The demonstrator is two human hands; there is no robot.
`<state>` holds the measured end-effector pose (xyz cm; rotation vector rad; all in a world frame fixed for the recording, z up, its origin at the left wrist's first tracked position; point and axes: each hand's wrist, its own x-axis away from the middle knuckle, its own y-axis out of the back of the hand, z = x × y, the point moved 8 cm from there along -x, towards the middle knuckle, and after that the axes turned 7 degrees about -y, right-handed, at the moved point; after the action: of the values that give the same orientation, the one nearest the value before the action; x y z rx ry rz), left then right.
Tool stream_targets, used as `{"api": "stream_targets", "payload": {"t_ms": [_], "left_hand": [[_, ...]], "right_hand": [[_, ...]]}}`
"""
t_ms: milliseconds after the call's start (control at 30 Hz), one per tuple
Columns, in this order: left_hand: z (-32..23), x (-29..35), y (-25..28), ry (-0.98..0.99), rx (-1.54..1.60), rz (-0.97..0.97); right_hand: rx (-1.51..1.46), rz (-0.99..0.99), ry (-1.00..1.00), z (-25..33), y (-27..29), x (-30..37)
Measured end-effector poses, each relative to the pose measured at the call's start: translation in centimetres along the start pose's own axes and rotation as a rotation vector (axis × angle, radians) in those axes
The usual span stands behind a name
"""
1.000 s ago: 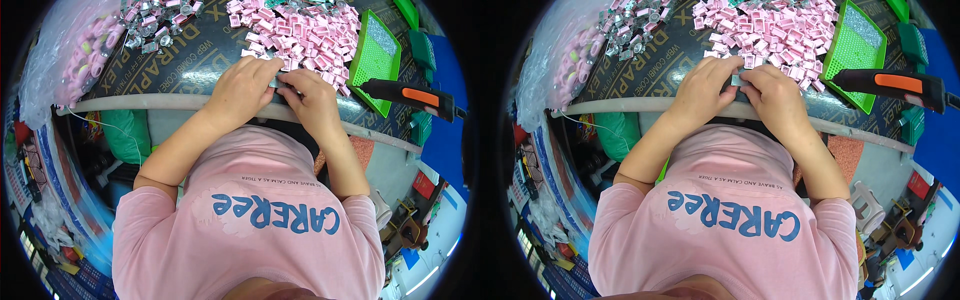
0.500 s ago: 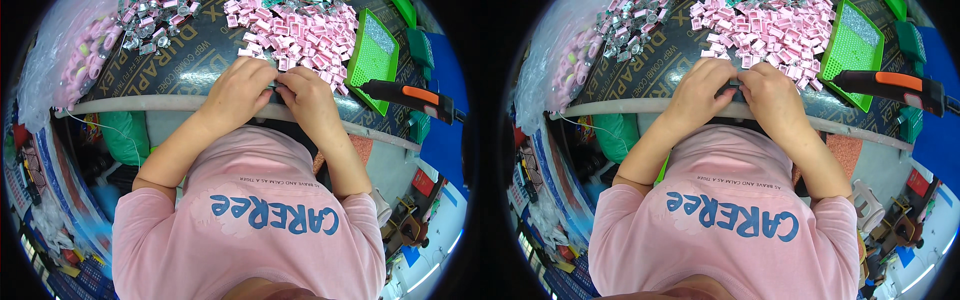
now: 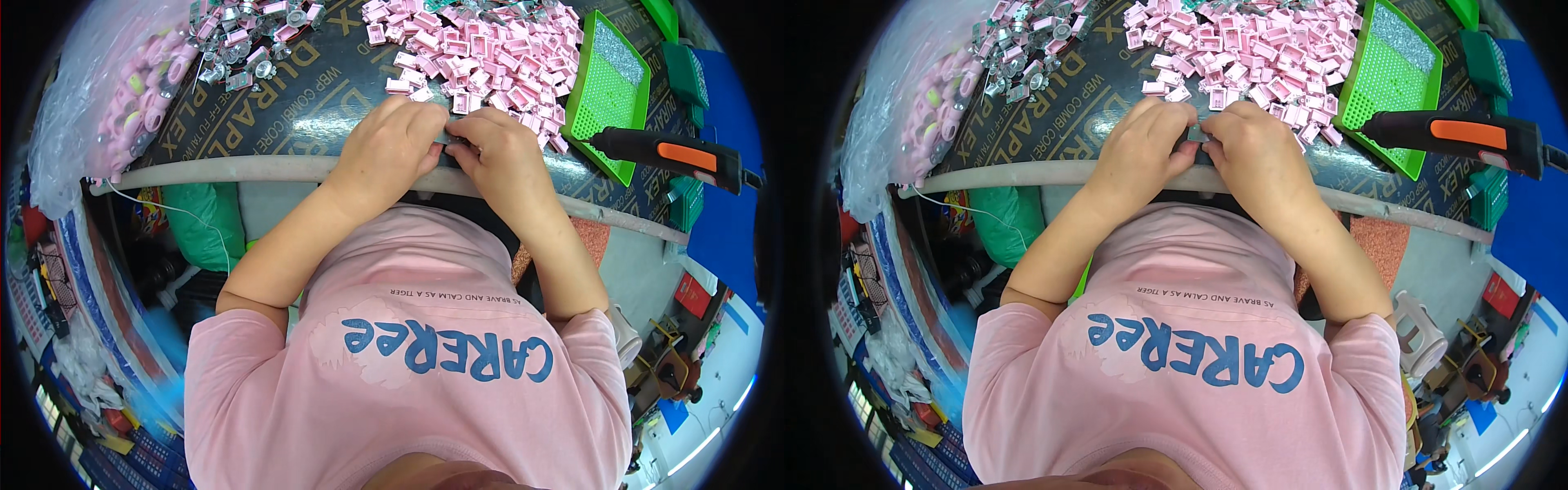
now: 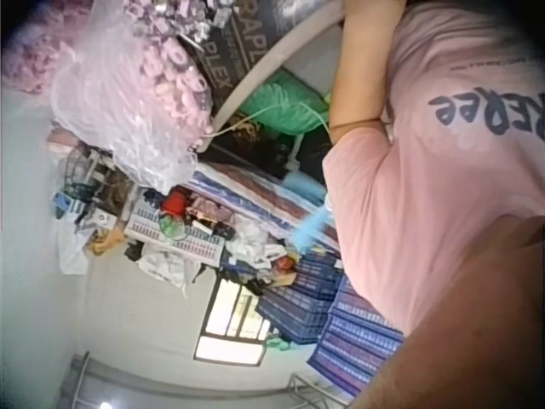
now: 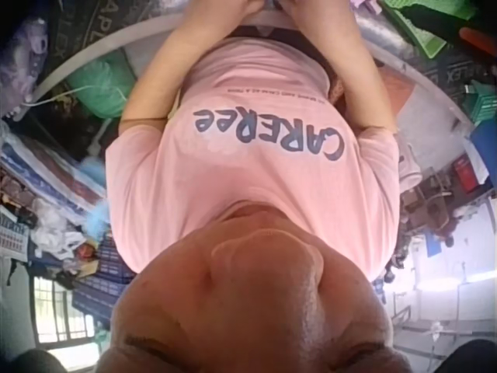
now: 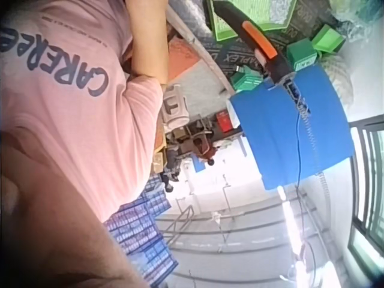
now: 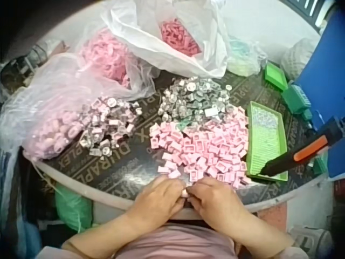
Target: Use a handheld powered assembly tool to join small pink and silver plastic components at a factory workbench.
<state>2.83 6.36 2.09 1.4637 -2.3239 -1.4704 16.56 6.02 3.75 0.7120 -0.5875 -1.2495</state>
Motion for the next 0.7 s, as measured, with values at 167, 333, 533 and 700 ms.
{"api": "stream_targets", "payload": {"t_ms": [167, 333, 533, 700], "left_hand": [[-0.3, -0.4, 0.5, -0.073, 0.02, -0.039], [-0.8, -0.1, 0.3, -0.154, 0.004, -0.034], [-1.6, -0.3, 0.7, -0.158, -0.089, -0.029], [-2.7, -1.3, -1.0, -0.235, -0.066, 0.042]], "right_hand": [[0.018, -0.019, 0.048, -0.1, 0.0, -0.2], [0.051, -0.101, 0.033, -0.2, 0.2, 0.6], [0.267, -0.578, 0.324, 4.1, 8.1, 5.4], [-0.362, -1.198, 0.302, -3.2, 19.8, 10.9]]}}
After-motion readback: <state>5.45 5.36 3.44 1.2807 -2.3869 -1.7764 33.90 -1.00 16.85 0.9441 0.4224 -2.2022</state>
